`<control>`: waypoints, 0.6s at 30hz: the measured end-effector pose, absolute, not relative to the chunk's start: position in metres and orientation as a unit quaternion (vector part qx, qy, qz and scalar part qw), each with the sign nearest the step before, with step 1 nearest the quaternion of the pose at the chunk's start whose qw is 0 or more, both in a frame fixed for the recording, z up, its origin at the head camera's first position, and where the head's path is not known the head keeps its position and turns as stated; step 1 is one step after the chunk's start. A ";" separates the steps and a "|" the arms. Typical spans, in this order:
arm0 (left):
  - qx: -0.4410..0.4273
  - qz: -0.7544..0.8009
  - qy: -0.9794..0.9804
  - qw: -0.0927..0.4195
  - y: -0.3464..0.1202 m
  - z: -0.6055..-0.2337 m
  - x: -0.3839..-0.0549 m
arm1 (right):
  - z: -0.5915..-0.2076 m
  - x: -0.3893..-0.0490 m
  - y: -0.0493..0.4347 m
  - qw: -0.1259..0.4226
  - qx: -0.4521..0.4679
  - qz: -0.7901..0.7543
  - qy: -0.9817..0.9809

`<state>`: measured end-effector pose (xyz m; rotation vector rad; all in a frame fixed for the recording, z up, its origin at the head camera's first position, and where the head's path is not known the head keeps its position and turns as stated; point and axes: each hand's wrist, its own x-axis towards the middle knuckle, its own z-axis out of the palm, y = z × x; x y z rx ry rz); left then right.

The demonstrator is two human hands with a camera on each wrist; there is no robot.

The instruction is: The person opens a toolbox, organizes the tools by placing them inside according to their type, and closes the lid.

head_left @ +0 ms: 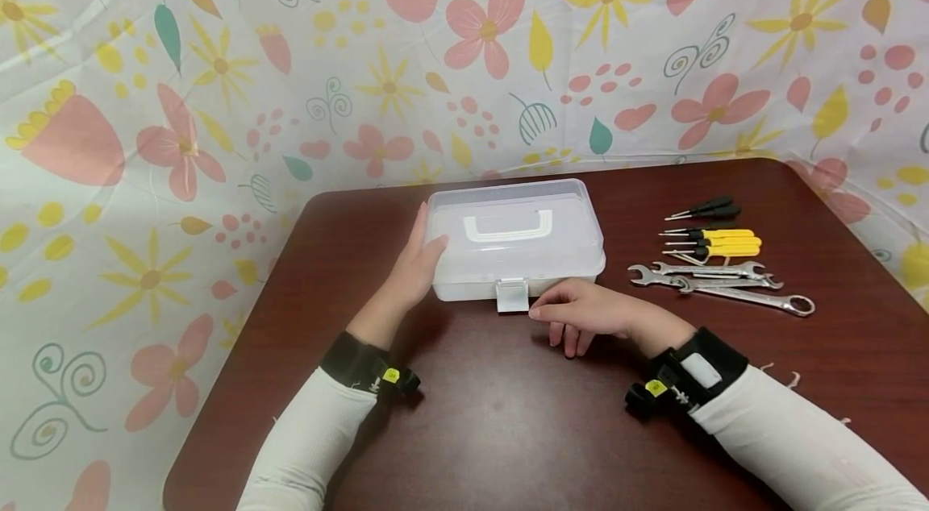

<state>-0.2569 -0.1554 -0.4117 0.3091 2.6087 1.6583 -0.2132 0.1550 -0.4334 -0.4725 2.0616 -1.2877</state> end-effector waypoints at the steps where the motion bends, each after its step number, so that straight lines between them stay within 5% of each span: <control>1: 0.102 0.535 0.839 0.017 -0.156 -0.412 -0.257 | -0.431 -0.213 0.156 0.321 -0.188 -0.485 0.791; 7: 0.100 0.531 0.841 0.022 -0.158 -0.413 -0.256 | -0.410 -0.206 0.157 0.300 -0.263 -0.475 0.785; 10: 0.096 0.528 0.843 0.028 -0.159 -0.413 -0.256 | -0.397 -0.199 0.159 0.239 -0.324 -0.472 0.784; 18: 0.095 0.541 0.835 0.031 -0.161 -0.414 -0.259 | -0.372 -0.191 0.167 -0.157 -0.402 -0.462 0.775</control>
